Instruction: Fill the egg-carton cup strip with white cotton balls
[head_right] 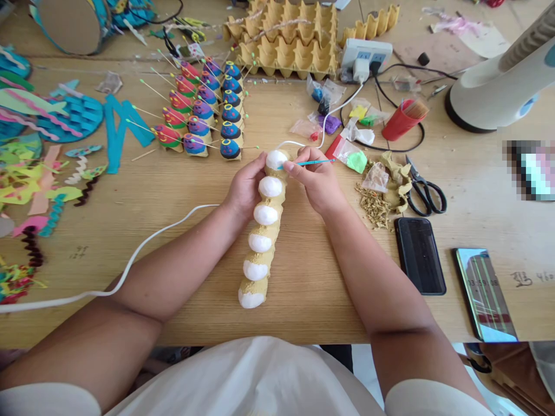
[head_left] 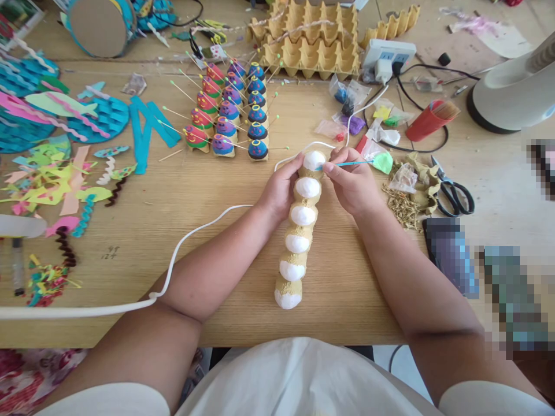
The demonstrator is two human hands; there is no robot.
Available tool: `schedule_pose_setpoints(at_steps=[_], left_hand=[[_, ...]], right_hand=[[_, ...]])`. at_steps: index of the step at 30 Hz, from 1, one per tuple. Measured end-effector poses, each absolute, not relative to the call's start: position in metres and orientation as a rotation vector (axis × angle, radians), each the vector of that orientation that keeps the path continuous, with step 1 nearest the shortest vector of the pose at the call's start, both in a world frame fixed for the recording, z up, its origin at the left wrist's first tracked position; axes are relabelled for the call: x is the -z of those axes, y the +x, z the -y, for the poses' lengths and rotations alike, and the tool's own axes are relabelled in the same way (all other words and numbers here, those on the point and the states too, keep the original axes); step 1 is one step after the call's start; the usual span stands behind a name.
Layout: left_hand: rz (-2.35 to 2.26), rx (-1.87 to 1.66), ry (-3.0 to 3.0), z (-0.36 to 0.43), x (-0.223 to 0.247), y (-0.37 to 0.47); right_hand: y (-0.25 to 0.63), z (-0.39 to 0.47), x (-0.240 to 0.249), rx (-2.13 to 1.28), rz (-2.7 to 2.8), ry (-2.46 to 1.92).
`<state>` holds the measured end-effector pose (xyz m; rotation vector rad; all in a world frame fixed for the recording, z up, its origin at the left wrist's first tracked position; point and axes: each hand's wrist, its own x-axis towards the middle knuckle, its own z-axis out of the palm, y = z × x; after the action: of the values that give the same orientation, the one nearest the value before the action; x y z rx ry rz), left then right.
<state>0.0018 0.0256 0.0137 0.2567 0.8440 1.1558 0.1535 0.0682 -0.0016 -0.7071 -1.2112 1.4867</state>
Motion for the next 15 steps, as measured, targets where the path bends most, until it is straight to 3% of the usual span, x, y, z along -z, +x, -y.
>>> schedule_pose_setpoints(at_steps=[15], left_hand=[[-0.865,-1.099,0.248,-0.022,-0.024,0.002]], right_hand=[[0.159,-0.067,-0.006,-1.594,1.153,-0.768]])
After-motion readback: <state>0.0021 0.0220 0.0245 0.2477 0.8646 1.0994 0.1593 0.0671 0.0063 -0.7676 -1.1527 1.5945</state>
